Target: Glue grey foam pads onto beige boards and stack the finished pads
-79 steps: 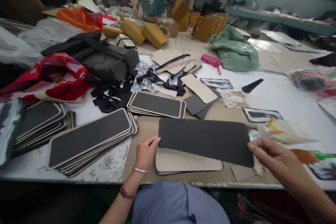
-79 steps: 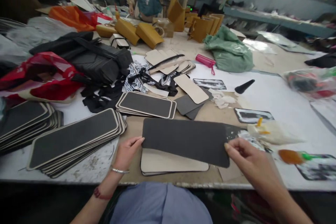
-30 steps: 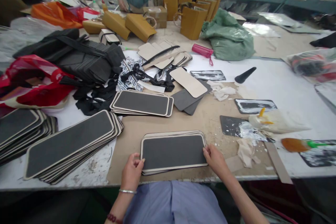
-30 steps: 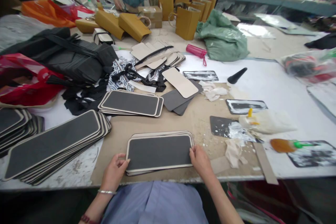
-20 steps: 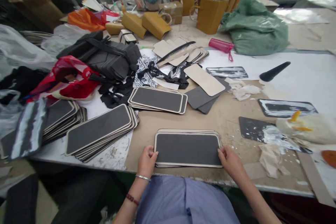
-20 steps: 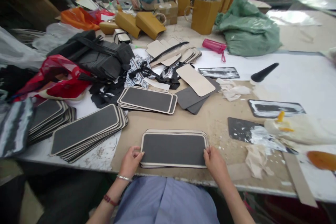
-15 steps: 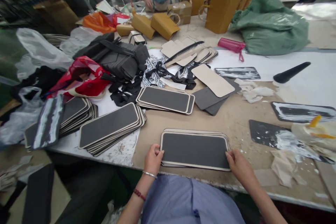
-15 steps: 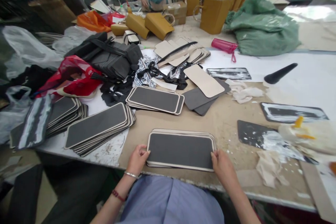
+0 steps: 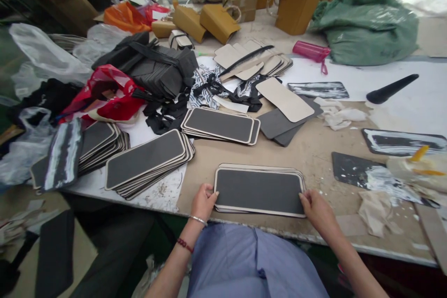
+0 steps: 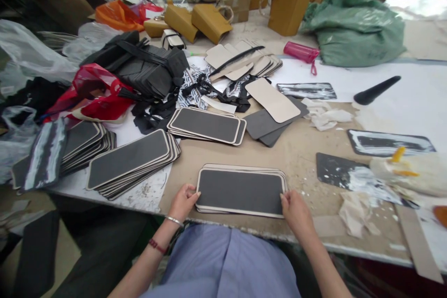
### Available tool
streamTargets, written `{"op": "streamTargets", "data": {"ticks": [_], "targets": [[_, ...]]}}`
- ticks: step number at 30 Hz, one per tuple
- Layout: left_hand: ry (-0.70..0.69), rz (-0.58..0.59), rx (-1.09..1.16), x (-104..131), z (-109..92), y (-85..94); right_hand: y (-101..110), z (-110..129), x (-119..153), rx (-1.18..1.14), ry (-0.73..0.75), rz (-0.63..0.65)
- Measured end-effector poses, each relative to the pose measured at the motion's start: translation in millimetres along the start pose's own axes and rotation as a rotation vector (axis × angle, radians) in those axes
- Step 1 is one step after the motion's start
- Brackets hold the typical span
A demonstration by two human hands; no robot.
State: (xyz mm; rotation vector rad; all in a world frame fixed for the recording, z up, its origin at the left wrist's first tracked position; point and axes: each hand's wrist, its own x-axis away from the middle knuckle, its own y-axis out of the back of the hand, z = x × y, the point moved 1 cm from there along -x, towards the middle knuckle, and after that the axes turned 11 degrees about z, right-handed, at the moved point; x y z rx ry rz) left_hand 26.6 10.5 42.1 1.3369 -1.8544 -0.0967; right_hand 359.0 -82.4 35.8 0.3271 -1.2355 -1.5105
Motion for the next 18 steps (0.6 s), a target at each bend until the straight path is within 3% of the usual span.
{"op": "streamTargets", "data": {"ticks": [3, 14, 18], "targets": [[-0.047, 0.01, -0.097, 1, -4, 2.8, -1, -1, -1, -0.002, 0.002, 0.0], [-0.216, -0.165, -0.142, 10, -14, -3.3, -2, -1, 0, 0.004, 0.005, -0.011], [-0.181, -0.092, 0.015, 9, -19, -0.8, -3, 0, 0, 0.007, -0.022, 0.014]]}}
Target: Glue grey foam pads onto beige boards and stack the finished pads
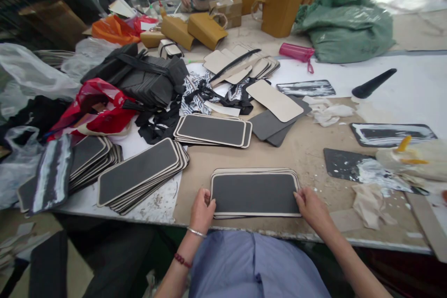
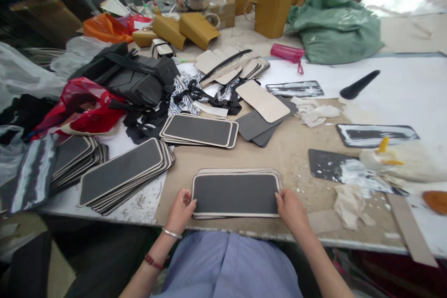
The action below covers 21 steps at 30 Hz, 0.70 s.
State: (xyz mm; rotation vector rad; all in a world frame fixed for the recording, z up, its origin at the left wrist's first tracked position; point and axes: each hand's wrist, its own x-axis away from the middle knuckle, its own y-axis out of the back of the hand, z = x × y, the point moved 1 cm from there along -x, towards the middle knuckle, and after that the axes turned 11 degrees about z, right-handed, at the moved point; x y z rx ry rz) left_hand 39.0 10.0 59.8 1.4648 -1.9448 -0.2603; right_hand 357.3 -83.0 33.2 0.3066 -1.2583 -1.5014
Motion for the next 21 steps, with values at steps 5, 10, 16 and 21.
{"op": "streamTargets", "data": {"ticks": [5, 10, 16, 21], "targets": [[0.144, 0.219, 0.417, -3, -5, 5.6, -1, 2, 3, 0.009, 0.009, 0.007], [0.313, 0.412, 0.661, -6, -7, 3.0, -1, 3, 4, -0.025, 0.011, 0.025], [0.401, 0.409, 0.652, -10, 1, -0.3, 4, -6, 7, -0.186, -0.017, -0.012], [0.384, 0.38, 0.605, -10, 0, 0.0, 9, -7, 16, -0.175, 0.049, -0.025]]}}
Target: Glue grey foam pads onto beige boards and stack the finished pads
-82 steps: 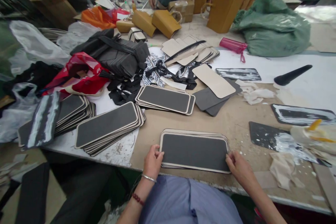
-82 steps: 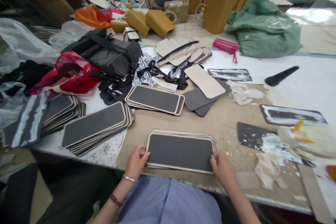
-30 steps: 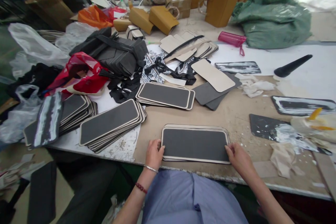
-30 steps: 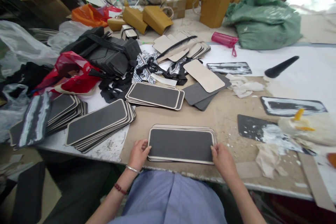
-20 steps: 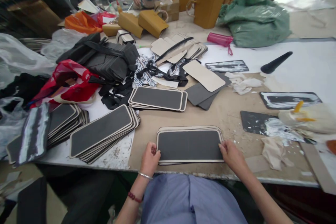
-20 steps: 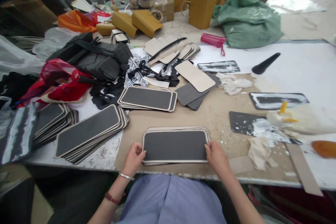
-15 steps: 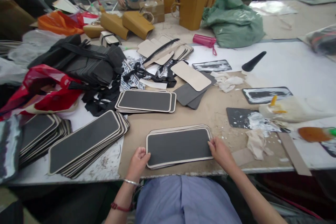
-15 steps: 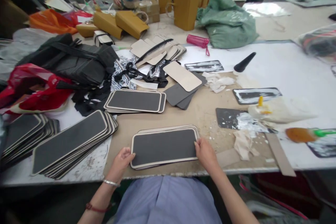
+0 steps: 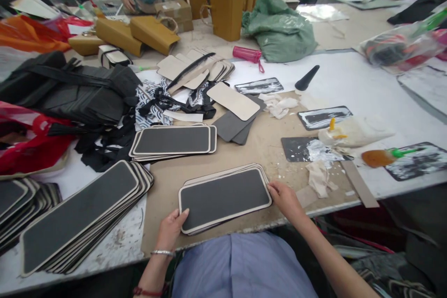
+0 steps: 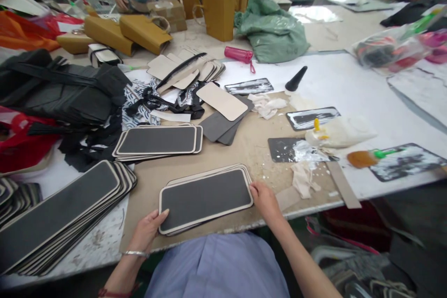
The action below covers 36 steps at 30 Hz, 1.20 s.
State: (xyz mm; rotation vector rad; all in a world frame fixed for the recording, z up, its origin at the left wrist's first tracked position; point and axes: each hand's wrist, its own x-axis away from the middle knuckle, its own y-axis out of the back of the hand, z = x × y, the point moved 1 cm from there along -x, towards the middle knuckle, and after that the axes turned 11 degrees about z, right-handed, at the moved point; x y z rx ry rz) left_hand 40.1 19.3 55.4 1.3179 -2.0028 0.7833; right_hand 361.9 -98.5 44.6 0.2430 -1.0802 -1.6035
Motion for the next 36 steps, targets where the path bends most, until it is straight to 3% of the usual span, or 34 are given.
{"op": "streamTargets", "data": {"ticks": [8, 15, 22, 28, 36], "targets": [[-0.02, -0.046, -0.009, -2, 4, -0.8, -9, 15, 11, 0.257, -0.051, 0.012], [-0.11, -0.056, 0.004, -3, 9, 2.1, -12, 9, 8, -0.01, -0.094, -0.059], [-0.342, -0.246, -0.36, 34, -9, -4.4, -14, 7, 5, -0.141, -0.099, -0.068], [-0.497, -0.324, -0.52, 46, -10, -0.1, 4, 22, -14, 0.042, 0.068, -0.12], [-0.585, -0.333, -0.603, 57, -8, -0.1, 18, 54, -48, 0.222, 0.294, 0.05]]}}
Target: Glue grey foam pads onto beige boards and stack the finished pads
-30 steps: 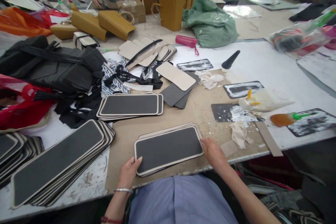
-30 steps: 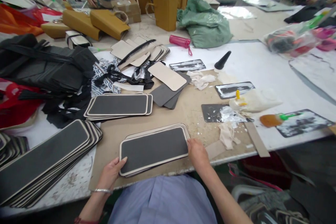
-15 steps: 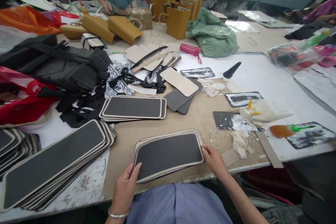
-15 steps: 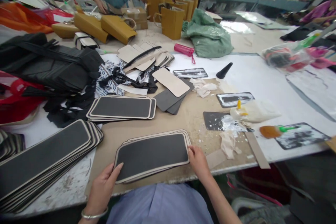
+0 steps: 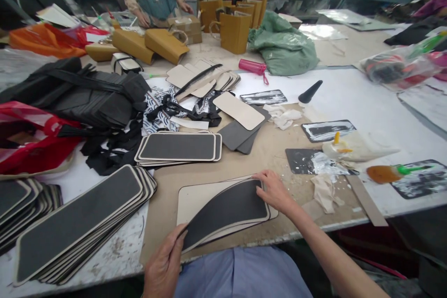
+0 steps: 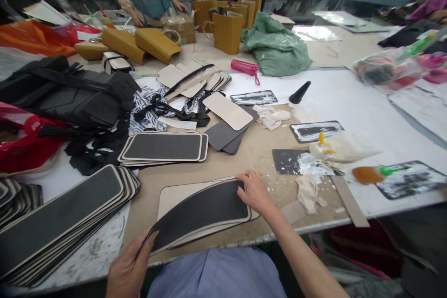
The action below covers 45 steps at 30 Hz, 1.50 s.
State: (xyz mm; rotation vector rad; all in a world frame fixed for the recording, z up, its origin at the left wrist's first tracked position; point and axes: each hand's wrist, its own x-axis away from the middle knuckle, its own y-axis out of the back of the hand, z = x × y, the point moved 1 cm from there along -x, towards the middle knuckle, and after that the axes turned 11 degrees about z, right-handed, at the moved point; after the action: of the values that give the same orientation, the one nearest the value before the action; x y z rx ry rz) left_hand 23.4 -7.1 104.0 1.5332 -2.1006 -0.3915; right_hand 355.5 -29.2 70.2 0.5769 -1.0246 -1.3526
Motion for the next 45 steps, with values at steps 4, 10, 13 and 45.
{"op": "streamTargets", "data": {"ticks": [4, 10, 13, 45], "targets": [[0.104, -0.039, 0.001, 3, 7, -2.2, 13, 2, -3, -0.041, 0.024, 0.075], [0.314, -0.086, 0.183, -5, 17, -13.4, 33, -7, 3, -0.449, 0.006, 0.335], [0.414, -0.056, 0.327, -14, 19, -24.1, 37, -13, 2, -0.741, -0.03, 0.397], [0.638, 0.08, 0.823, -34, 39, -50.4, -33, -24, 48, -1.069, -0.385, 0.192]]}}
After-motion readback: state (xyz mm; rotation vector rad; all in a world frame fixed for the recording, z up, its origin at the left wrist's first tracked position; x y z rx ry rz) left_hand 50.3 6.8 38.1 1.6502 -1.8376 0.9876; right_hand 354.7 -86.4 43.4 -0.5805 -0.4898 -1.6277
